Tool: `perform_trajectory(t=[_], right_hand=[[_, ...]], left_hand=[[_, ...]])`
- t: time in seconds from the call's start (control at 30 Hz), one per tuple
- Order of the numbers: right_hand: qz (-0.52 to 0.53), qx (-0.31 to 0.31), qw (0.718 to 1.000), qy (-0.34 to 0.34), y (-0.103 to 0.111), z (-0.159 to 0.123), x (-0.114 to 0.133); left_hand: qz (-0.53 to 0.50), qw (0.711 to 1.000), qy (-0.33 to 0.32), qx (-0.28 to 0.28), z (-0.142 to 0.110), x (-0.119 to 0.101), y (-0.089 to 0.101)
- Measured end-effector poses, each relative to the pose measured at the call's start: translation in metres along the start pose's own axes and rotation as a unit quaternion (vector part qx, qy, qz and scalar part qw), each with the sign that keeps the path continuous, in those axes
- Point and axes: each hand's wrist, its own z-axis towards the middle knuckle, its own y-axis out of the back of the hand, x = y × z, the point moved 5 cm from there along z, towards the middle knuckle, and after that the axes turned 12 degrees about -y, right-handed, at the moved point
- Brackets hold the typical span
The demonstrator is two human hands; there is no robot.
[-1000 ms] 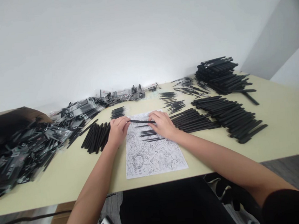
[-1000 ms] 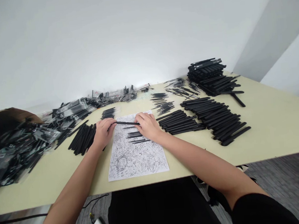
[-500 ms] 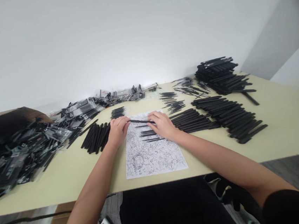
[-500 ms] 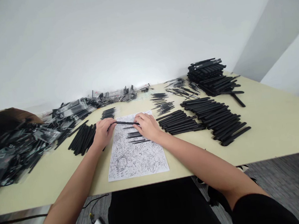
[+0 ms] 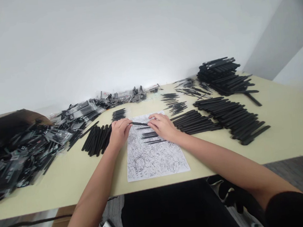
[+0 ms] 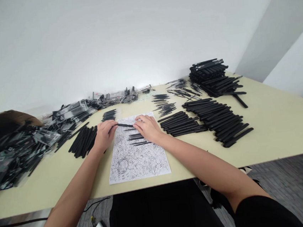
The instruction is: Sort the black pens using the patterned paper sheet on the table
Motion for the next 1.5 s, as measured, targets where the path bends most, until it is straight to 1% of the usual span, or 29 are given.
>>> perform_trajectory(t=[0.2, 0.4, 0.53, 0.73, 0.9, 1.17, 1.37, 1.5], right_hand=[[0.02, 0.007, 1.0, 0.009, 0.0013, 0.0007, 0.0005], [0.0, -0.008, 1.0, -0.002, 0.004, -0.0014, 0.0017], [-0.014, 0.005, 1.0, -0.004, 0.0013, -0.0011, 0.0014], [-0.003, 0.022, 1.0, -0.003, 0.0017, -0.0004, 0.0021], [-0.008, 0.008, 1.0, -0.009, 0.0027, -0.0012, 0.0018], [-0.021, 0.02, 1.0, -0.006, 0.0001, -0.001, 0.0013], [-0.01, 0.016, 1.0, -0.016, 0.0032, 0.0, 0.0011], [-0.022, 0.023, 0.999, -0.021, -0.0005, -0.0005, -0.0008]], left_hand=[[0.001, 1.0, -0.007, 0.0, 0.0002, -0.0008, -0.0002], [0.004, 1.0, -0.013, -0.006, 0.0008, -0.0014, 0.0005], [-0.002, 1.0, -0.007, 0.001, 0.0013, -0.0016, 0.0002], [-0.01, 1.0, -0.013, 0.007, 0.0014, -0.0027, -0.0006], [-0.008, 1.0, 0.001, 0.016, 0.0019, -0.0022, 0.0003], [-0.002, 1.0, -0.02, 0.015, 0.0006, -0.003, -0.0021], [-0.006, 1.0, -0.009, 0.012, 0.001, -0.002, -0.0005], [-0.007, 1.0, -0.005, 0.018, 0.0012, -0.0021, -0.0006]])
